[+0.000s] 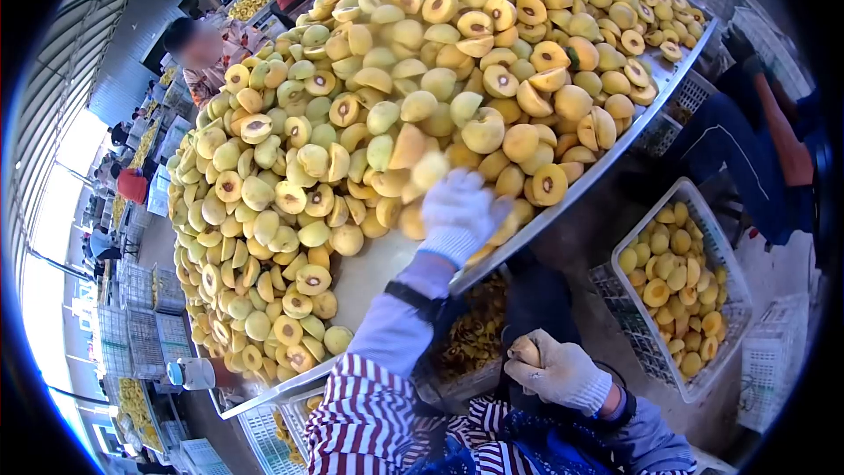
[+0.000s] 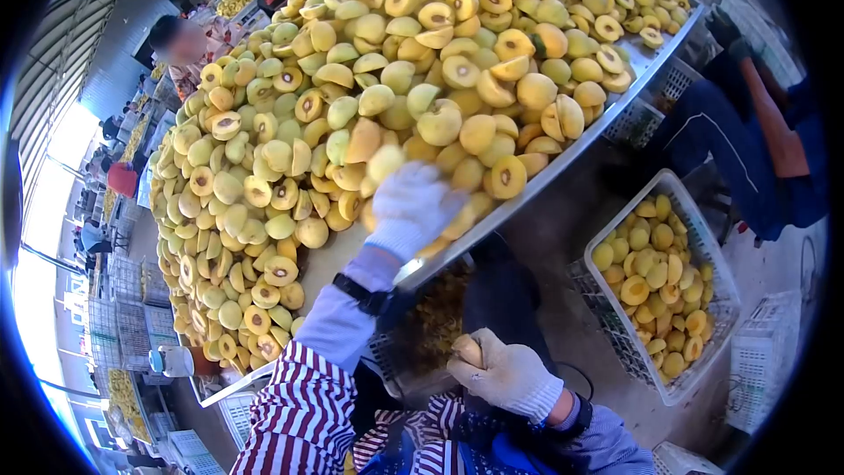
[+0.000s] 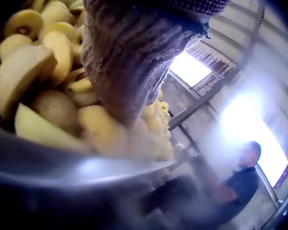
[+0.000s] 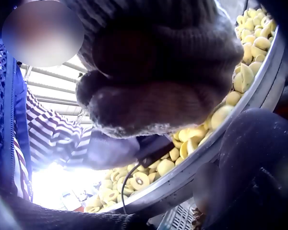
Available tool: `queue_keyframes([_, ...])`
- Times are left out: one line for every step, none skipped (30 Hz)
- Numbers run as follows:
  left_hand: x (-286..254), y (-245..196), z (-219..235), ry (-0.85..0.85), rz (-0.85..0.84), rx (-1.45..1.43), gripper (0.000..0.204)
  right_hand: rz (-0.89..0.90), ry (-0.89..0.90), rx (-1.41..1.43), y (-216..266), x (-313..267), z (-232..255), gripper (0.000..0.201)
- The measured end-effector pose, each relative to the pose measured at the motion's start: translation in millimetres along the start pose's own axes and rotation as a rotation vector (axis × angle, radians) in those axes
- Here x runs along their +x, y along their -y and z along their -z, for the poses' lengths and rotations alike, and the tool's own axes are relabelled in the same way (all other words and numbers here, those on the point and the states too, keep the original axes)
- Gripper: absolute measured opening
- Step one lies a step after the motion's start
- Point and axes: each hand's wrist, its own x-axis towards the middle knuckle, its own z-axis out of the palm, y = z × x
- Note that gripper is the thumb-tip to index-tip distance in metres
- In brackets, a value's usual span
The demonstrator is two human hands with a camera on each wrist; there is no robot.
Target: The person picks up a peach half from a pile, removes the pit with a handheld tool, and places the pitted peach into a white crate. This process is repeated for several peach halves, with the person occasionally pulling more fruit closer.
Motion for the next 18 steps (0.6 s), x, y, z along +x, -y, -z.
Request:
queue_keyframes([-15.8, 4.9, -3.9, -0.017, 0.075, -0.024, 0.031, 0.002, 0.0, 0.067, -1.3, -2.4, 1.1, 0.044])
queue_keyframes([-32.1, 13.0, -7.4, -0.038, 0.149, -0.044, 0.033, 0.009, -0.003, 0.134, -2.2, -3.0, 2.1, 0.043])
queue_keyframes([-52.4, 33.3, -25.9, -0.122, 0.063, 0.015, 0.029, 0.013, 0.0, 0.206, -3.8, -4.5, 0.3, 0.041])
queue_keyframes([-69.7, 38.3, -35.3, -0.158, 0.032, -0.031, 0.028, 0.016, 0.01, 0.272, -5.7, -6.3, -1.7, 0.039])
queue_keyframes([-85.1, 41.0, -41.5, -0.196, 0.003, -0.074, 0.027, 0.013, 0.042, 0.277, -9.8, -4.0, -4.3, 0.036])
queue_keyframes([-98.1, 43.1, -38.8, -0.236, -0.028, -0.115, 0.027, 0.083, 0.033, 0.269, -14.7, -0.5, -10.6, 0.035])
queue_keyframes([-110.4, 48.7, -34.0, -0.089, 0.079, -0.141, 0.027, 0.154, 0.022, 0.26, -20.7, 2.7, -18.0, 0.035])
queue_keyframes([-121.3, 55.1, -21.5, 0.057, 0.182, -0.166, 0.027, 0.225, 0.007, 0.253, -23.9, 3.6, -22.0, 0.034])
queue_keyframes([-135.9, 66.6, -10.8, 0.208, 0.281, -0.191, 0.028, 0.253, 0.014, 0.279, -22.9, 3.3, -22.8, 0.033])
queue_keyframes([-169.6, 111.0, -46.9, -0.061, -0.081, -0.081, 0.029, 0.211, 0.038, 0.311, -22.6, 3.2, -23.4, 0.033])
queue_keyframes([-182.7, 108.0, -27.9, -0.018, 0.251, -0.237, 0.03, 0.17, 0.063, 0.338, -21.9, 3.9, -23.3, 0.033])
queue_keyframes([-192.2, 102.2, -8.6, 0.022, 0.584, -0.389, 0.032, 0.131, 0.088, 0.365, -20.5, 5.2, -23.7, 0.033])
queue_keyframes([-202.9, 104.2, -11.6, -0.034, 0.592, -0.375, 0.034, 0.092, 0.114, 0.39, -18.7, 6.7, -24.8, 0.034])
queue_keyframes([-209.4, 102.8, -11.1, -0.09, 0.599, -0.362, 0.036, 0.101, 0.141, 0.385, -15.6, 8.1, -26.9, 0.034])
queue_keyframes([-210.1, 104.0, -10.1, -0.148, 0.597, -0.35, 0.039, 0.112, 0.16, 0.383, -11.1, 10.3, -29.2, 0.034])
queue_keyframes([-208.8, 102.9, -11.9, -0.195, 0.485, -0.288, 0.041, 0.117, 0.18, 0.383, -7.8, 11.1, -33.1, 0.035])
queue_keyframes([-189.6, 84.0, 6.4, -0.243, 0.375, -0.227, 0.044, 0.157, 0.159, 0.332, -5.7, 13.2, -37.3, 0.037])
queue_keyframes([-171.6, 71.0, 14.1, -0.293, 0.264, -0.167, 0.047, 0.204, 0.143, 0.322, -4.7, 16.1, -41.7, 0.037])
